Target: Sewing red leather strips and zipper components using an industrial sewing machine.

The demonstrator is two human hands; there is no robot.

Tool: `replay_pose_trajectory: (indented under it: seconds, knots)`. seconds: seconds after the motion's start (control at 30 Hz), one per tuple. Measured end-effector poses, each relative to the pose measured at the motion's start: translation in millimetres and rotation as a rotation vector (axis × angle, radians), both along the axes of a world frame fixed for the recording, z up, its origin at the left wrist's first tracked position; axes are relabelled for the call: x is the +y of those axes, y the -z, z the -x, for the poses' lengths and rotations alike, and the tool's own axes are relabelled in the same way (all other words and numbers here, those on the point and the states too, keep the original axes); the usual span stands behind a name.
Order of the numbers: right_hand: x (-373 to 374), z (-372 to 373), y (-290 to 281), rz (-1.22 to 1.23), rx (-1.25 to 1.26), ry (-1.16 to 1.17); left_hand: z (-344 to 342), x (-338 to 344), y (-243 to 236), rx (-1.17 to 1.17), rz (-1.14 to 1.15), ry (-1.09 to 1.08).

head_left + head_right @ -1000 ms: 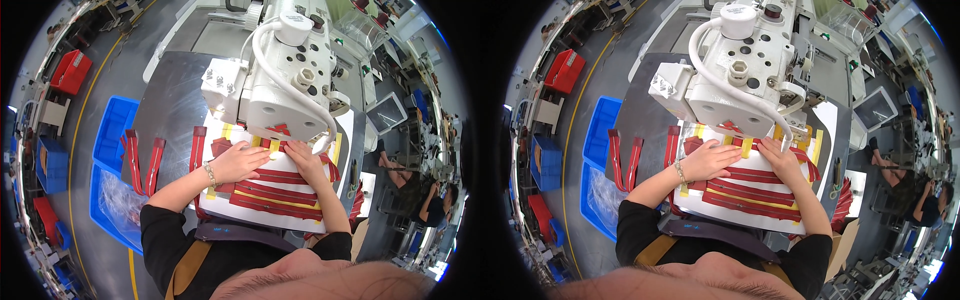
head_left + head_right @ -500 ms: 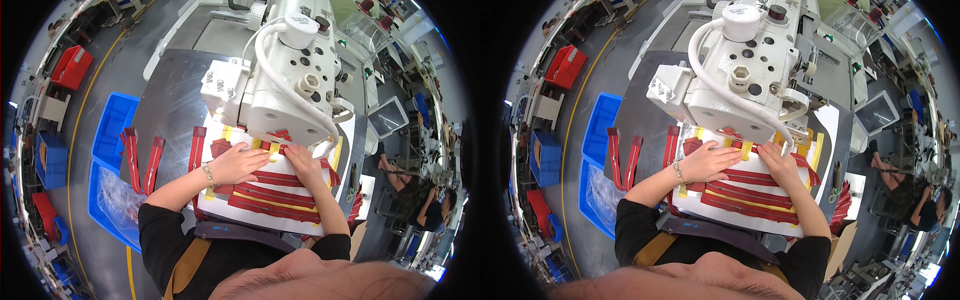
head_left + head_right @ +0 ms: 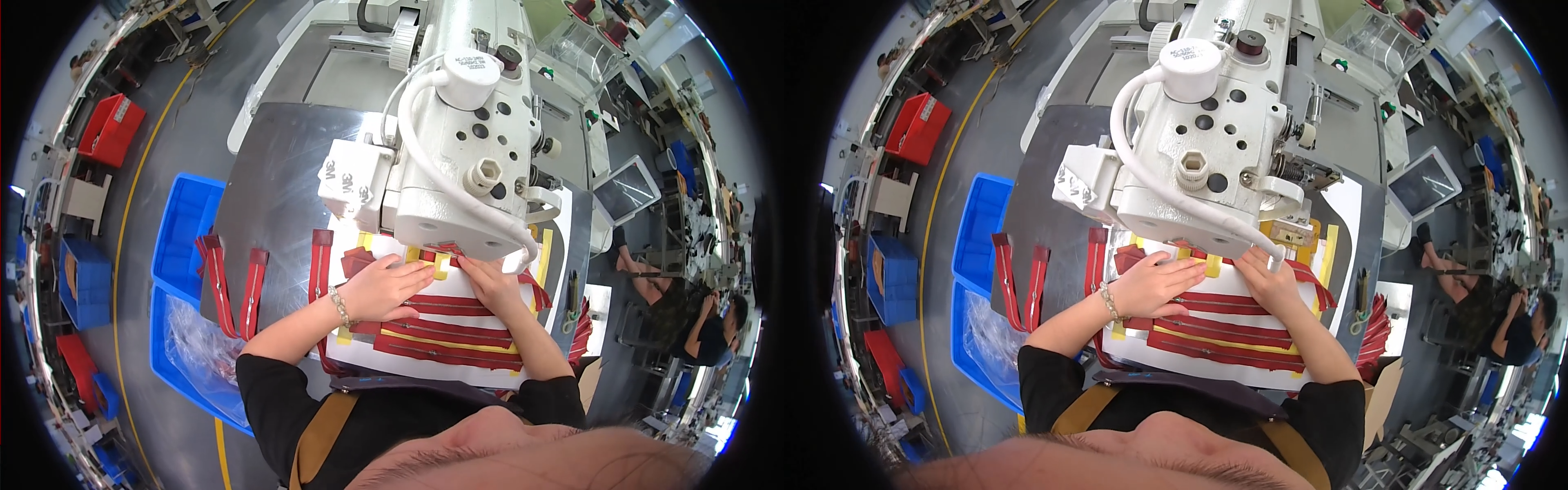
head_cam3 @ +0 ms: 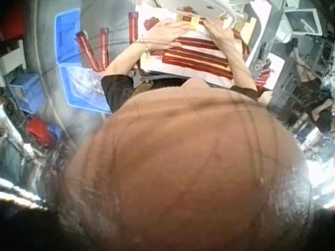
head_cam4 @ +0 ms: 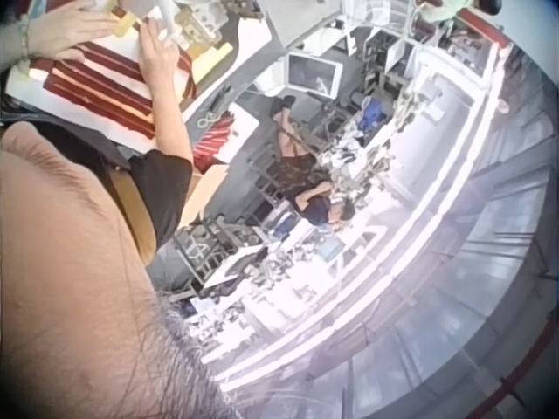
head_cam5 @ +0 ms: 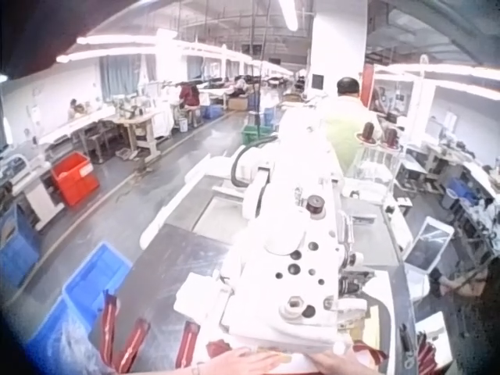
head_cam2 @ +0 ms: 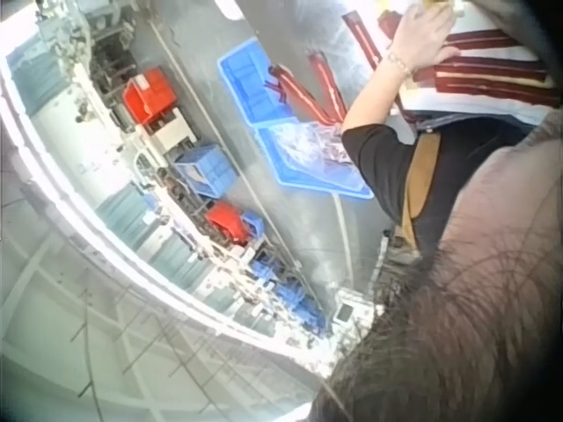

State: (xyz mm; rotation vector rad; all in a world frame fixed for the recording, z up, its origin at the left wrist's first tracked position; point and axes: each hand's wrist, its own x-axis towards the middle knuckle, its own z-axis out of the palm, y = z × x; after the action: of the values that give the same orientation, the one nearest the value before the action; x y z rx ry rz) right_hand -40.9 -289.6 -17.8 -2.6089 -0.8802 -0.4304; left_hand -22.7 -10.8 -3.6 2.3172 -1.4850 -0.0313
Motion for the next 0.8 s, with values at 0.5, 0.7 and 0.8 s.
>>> replay_pose_trajectory:
  seconds: [0.5,0.7,0.8]
  knots:
    - [-1.7,5.3,15.7,0.059,-0.030,0.068,-1.8,0.4,2.4,-0.050,0.030,-0.014]
    - [-10.1,13.0,23.3,0.065,0.058,0.124,1.2,-8.8,-0.3,-0.071,0.001,-0.022]
    - [-9.6,12.4,23.8,0.043,0.075,0.125,6.0,-9.9,1.8,-0.088,-0.012,-0.041]
